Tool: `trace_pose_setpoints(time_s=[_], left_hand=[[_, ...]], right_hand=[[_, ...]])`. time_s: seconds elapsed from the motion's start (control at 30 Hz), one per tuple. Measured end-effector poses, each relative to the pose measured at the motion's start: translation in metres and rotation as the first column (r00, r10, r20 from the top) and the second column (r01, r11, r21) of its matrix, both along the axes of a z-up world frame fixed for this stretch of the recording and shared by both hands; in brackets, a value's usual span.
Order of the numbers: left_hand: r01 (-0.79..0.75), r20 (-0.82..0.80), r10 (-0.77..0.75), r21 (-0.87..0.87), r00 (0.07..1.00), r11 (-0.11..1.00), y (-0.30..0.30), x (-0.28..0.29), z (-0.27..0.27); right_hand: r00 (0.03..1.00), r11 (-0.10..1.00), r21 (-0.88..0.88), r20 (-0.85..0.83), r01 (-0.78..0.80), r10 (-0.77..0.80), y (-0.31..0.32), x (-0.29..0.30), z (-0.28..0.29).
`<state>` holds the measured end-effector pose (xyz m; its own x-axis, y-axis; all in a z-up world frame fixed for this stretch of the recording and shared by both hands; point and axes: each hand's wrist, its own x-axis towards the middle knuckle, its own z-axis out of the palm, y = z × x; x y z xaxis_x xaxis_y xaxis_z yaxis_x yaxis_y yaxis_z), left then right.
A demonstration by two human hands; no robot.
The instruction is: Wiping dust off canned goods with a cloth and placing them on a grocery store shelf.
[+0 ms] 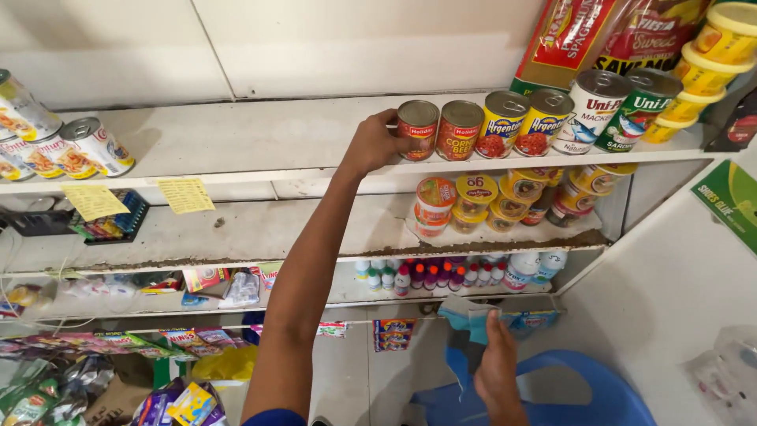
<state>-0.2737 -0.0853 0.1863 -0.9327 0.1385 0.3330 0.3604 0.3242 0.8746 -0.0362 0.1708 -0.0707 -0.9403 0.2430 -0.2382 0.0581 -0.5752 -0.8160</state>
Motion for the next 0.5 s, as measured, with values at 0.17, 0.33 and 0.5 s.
trace_pose_setpoints(time_s=[0.17,0.33,0.5], left_hand=[[0.122,0.015,-0.124,0.104,0.992,0.987,-0.006,-0.005,-0.011],[0.266,-0.049,-0.261,0.192,0.964,0.945,-0.013,-0.013,-0.019],[0.299,-0.017,-0.302,0.206,0.953,0.932,-0.013,-0.012,-0.016]], right_hand=[[0.996,0.999,0.044,0.091,0.006,-0.010,-0.002,0.005,0.011],[1.000,1.000,0.005,0.027,-0.016,0.016,-0.004,0.003,0.006],[0.997,0.999,0.034,0.073,0.008,-0.010,-0.004,-0.001,-0.010]])
